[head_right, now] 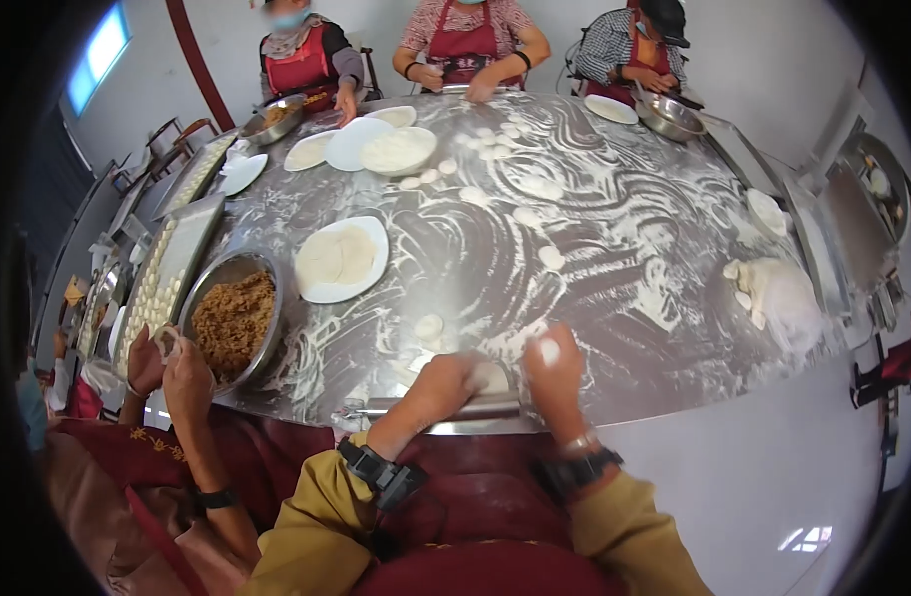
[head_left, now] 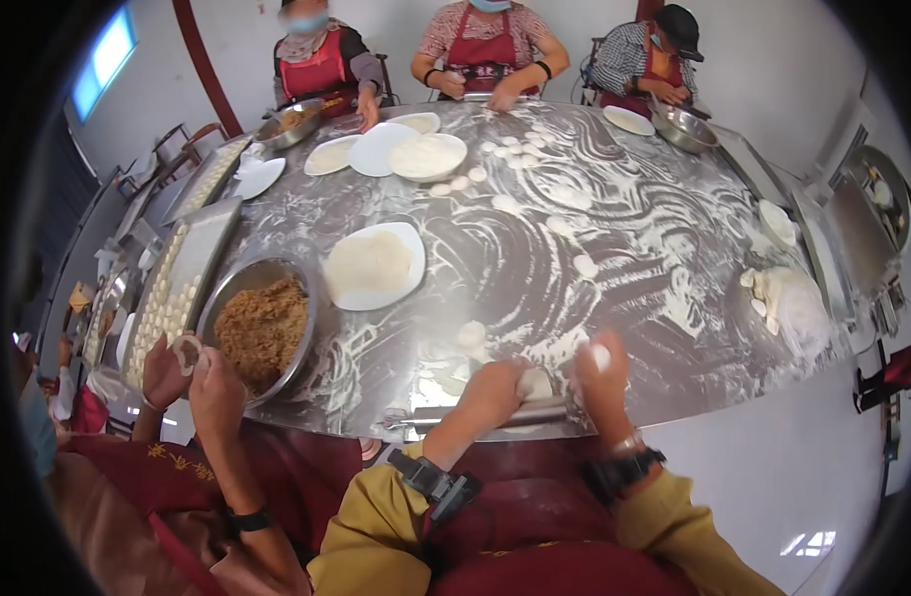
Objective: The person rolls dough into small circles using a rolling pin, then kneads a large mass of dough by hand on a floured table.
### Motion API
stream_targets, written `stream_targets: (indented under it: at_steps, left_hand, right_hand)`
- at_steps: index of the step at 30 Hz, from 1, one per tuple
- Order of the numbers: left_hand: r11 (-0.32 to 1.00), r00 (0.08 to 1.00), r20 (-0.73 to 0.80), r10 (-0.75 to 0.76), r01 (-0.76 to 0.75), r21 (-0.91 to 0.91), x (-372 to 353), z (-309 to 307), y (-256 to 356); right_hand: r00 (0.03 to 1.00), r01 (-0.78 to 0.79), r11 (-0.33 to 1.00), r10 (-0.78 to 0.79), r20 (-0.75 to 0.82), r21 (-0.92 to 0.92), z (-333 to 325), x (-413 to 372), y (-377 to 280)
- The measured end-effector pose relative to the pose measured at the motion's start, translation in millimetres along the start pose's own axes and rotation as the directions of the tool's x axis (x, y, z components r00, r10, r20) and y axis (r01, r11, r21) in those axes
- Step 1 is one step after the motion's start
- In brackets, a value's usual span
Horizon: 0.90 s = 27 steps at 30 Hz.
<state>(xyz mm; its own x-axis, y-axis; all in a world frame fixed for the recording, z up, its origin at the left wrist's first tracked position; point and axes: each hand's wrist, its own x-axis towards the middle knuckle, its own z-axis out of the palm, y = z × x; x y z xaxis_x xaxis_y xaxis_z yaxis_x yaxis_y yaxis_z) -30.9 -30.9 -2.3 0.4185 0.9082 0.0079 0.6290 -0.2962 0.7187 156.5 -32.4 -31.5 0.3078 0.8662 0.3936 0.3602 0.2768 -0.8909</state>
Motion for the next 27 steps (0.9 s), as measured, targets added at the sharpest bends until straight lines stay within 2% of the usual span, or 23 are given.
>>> stream_targets:
  at_steps: [2, 3, 4, 5, 6, 7, 9, 12, 13, 15, 18, 19, 22, 25, 27]
  left_hand:
    - [0.996, 0.997, 0.017, 0.072, -0.071, -0.057, -2.8, -0.5, -18.7]
    - [0.992, 0.996, -0.029, 0.087, -0.089, -0.086, -1.6, -10.3, -28.6]
    - [0.995, 0.999, -0.029, -0.033, 0.03, -0.099, -2.4, -41.6, -13.9]
    - [1.0, 0.977, -0.212, -0.029, 0.03, 0.001, -0.8, -59.8, -20.1]
    - [0.984, 0.937, -0.333, -0.104, 0.05, -0.168, 3.1, -76.5, -46.8]
    - [0.92, 0.859, -0.445, -0.255, 0.073, -0.386, 2.6, -100.6, -46.4]
    - [0.978, 0.597, -0.778, -0.193, 0.052, -0.202, 2.4, -126.7, -62.6]
    - [0.975, 0.708, -0.683, -0.178, 0.221, -0.025, 0.4, -126.1, -68.6]
    - [0.977, 0.82, -0.545, -0.178, 0.212, -0.001, 3.1, -114.6, -66.2]
    - [0.991, 0.93, -0.35, -0.113, 0.132, 0.033, 15.1, -80.9, -59.3]
    - [0.954, 0.959, -0.283, 0.032, 0.055, 0.295, 28.7, -38.9, -45.6]
    - [0.936, 0.95, -0.309, 0.044, 0.069, 0.347, 27.4, -30.9, -39.0]
    - [0.881, 0.987, -0.147, 0.064, 0.014, 0.473, 20.3, -30.8, -15.0]
    - [0.93, 0.992, -0.112, -0.06, 0.097, 0.355, 15.6, -34.3, -18.6]
    - [0.991, 0.992, -0.002, -0.128, 0.127, -0.047, 14.9, -32.3, -10.8]
  right_hand:
    - [0.992, -0.119, 0.987, 0.115, 0.043, 0.109, -10.9, -14.9, -13.6]
    - [0.982, -0.185, 0.97, 0.177, 0.063, 0.157, -16.9, -20.3, -21.6]
    - [0.978, -0.205, 0.962, 0.194, 0.075, 0.182, -18.6, -21.8, -27.4]
    - [0.974, -0.224, 0.953, 0.211, 0.084, 0.205, -17.8, -20.1, -33.7]
    - [0.97, -0.24, 0.943, 0.225, 0.092, 0.229, -15.8, -16.9, -37.4]
    - [0.967, -0.252, 0.934, 0.236, 0.096, 0.253, -12.7, -13.1, -39.0]
    - [0.962, -0.271, 0.913, 0.251, 0.104, 0.304, -5.9, -3.5, -40.4]
    - [0.985, -0.171, 0.967, 0.161, 0.069, 0.191, 4.5, 8.7, -25.0]
    - [0.989, -0.14, 0.978, 0.132, 0.059, 0.157, 7.4, 10.9, -18.9]
    - [0.996, -0.077, 0.994, 0.074, 0.042, 0.08, 10.2, 14.3, -9.8]
    - [0.992, -0.125, 0.985, 0.121, 0.04, 0.116, 9.5, 11.5, -12.7]
    - [0.995, -0.102, 0.987, 0.099, 0.026, 0.123, 8.0, 9.1, -14.4]
    - [0.996, -0.085, 0.987, 0.082, 0.024, 0.133, 1.9, 0.3, -13.2]
    - [0.991, -0.132, 0.979, 0.127, 0.041, 0.152, -4.7, -6.0, -21.9]
    - [0.988, -0.151, 0.973, 0.145, 0.051, 0.172, -5.2, -5.8, -26.1]
